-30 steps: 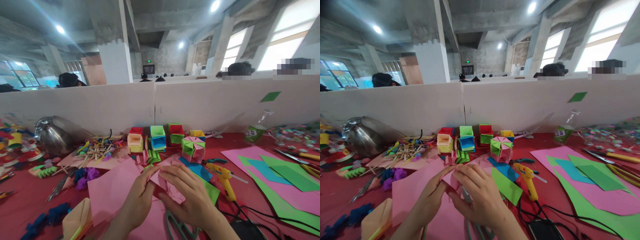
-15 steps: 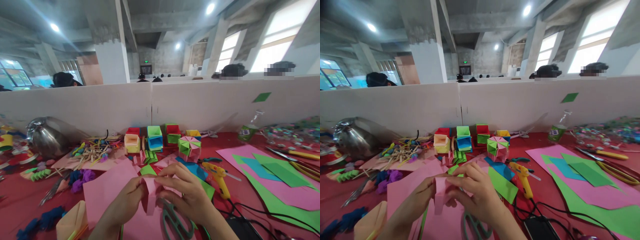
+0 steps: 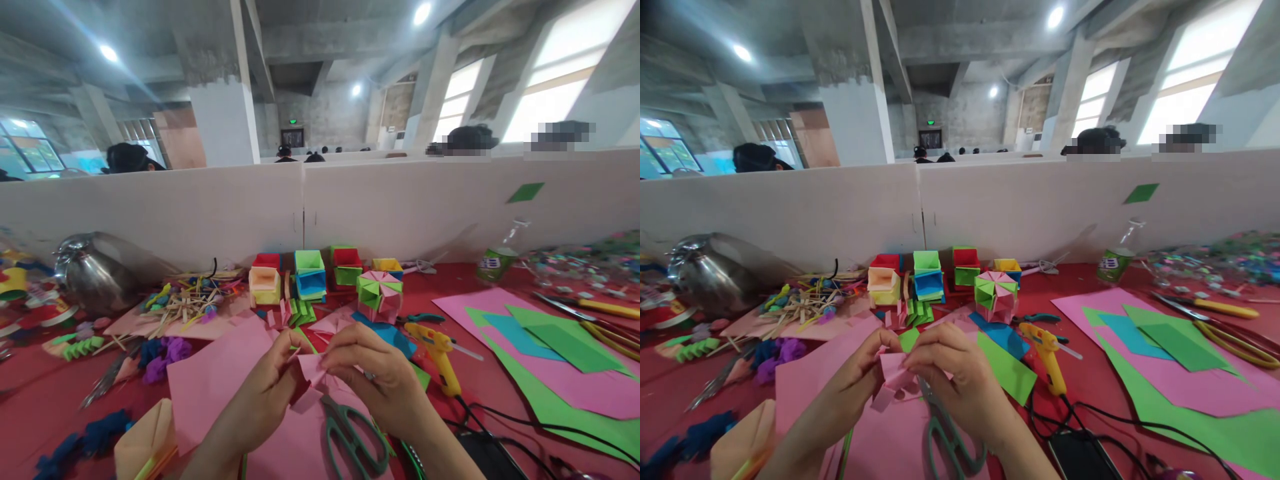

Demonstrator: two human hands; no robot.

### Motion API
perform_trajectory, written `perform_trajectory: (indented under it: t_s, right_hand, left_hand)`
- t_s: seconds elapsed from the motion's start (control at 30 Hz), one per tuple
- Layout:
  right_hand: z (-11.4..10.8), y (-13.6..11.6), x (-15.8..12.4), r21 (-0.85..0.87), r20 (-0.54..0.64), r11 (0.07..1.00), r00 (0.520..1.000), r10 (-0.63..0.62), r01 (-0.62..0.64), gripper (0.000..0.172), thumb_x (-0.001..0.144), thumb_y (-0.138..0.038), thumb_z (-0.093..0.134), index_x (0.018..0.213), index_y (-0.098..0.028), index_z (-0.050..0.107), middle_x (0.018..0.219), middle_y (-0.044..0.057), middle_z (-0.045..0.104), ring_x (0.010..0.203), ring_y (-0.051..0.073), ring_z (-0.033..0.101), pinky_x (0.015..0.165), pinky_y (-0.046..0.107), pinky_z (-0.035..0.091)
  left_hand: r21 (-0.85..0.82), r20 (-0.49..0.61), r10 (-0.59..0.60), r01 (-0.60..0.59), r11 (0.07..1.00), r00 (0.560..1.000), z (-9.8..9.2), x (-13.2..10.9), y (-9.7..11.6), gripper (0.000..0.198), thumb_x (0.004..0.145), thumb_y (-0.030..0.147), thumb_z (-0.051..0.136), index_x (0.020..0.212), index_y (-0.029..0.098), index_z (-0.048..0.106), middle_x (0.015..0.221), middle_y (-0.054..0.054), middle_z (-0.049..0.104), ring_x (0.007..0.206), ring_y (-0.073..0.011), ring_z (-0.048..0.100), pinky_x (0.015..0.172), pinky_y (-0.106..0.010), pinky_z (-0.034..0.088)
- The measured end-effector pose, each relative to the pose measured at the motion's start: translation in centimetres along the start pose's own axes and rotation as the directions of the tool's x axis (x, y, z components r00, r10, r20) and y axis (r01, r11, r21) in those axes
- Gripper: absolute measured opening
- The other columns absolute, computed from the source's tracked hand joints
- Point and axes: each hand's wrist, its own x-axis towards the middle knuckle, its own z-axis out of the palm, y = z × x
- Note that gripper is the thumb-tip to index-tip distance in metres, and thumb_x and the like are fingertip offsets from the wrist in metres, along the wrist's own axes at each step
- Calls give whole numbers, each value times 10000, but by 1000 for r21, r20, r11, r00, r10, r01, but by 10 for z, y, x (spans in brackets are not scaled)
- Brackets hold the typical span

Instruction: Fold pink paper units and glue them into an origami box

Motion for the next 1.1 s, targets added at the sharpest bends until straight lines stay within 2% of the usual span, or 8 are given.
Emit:
perform_trajectory:
  t_s: [0.07,0.2,0.3,0.47,0.67,0.97,1.03,1.1]
  right_hand:
    - [1,3,-2,17,-23,1000,1000,20,-20,159,832,-83,539,847,-190,655,820,37,610,783,136,588,704,243,483]
    - [1,7,-4,30,-50,997,997,66,-65,163,824,-64,552,866,-191,644,868,39,583,831,135,574,741,239,458]
    - [2,6,-4,76,-41,992,994,102,-99,147,822,-76,565,853,-195,644,870,34,580,826,130,573,738,237,449]
    - [0,4,-2,182,-41,961,975,219,-208,94,826,-143,591,812,-211,654,822,12,598,783,125,579,709,239,440]
    - [-2,6,-3,209,-36,930,948,316,-302,59,822,-175,591,788,-212,622,797,2,591,779,133,569,700,250,427]
    - [1,1,-1,200,-58,904,917,395,-377,66,800,-197,601,734,-194,603,742,1,581,726,135,550,666,251,425]
    - [3,0,-1,227,-73,887,901,428,-403,11,780,-205,625,788,-197,624,749,0,596,701,130,553,636,240,434]
    - [3,0,-1,250,-85,867,883,462,-430,97,755,-227,657,847,-201,642,761,3,618,679,129,560,611,236,444]
  left_hand:
    - [127,-44,81,-75,989,996,-1,3,-2,189,897,315,395,958,202,533,736,1,598,583,-109,525,544,-195,398]
    - [372,-173,296,-216,903,939,-6,7,-4,200,869,259,473,984,224,633,970,-36,655,900,-169,580,791,-250,415]
    - [422,-201,363,-254,870,910,-6,7,-3,189,858,229,491,894,224,677,885,-19,669,839,-153,587,744,-217,418]
    - [423,-154,310,-221,879,938,-4,4,0,214,851,269,506,741,181,667,611,20,574,562,-105,486,536,-179,355]
    - [299,36,147,-151,942,988,-4,1,2,280,895,317,419,753,161,603,615,16,520,563,-101,423,519,-184,317]
    - [205,-36,204,-192,960,978,3,0,-4,365,863,467,429,729,156,565,602,15,482,553,-110,396,505,-194,304]
    - [235,-78,197,-174,956,977,3,1,-4,352,865,440,447,725,150,590,583,17,494,543,-105,408,499,-189,301]
    - [259,-117,216,-181,949,969,2,1,-4,327,889,385,429,784,153,635,619,3,562,591,-117,479,545,-188,344]
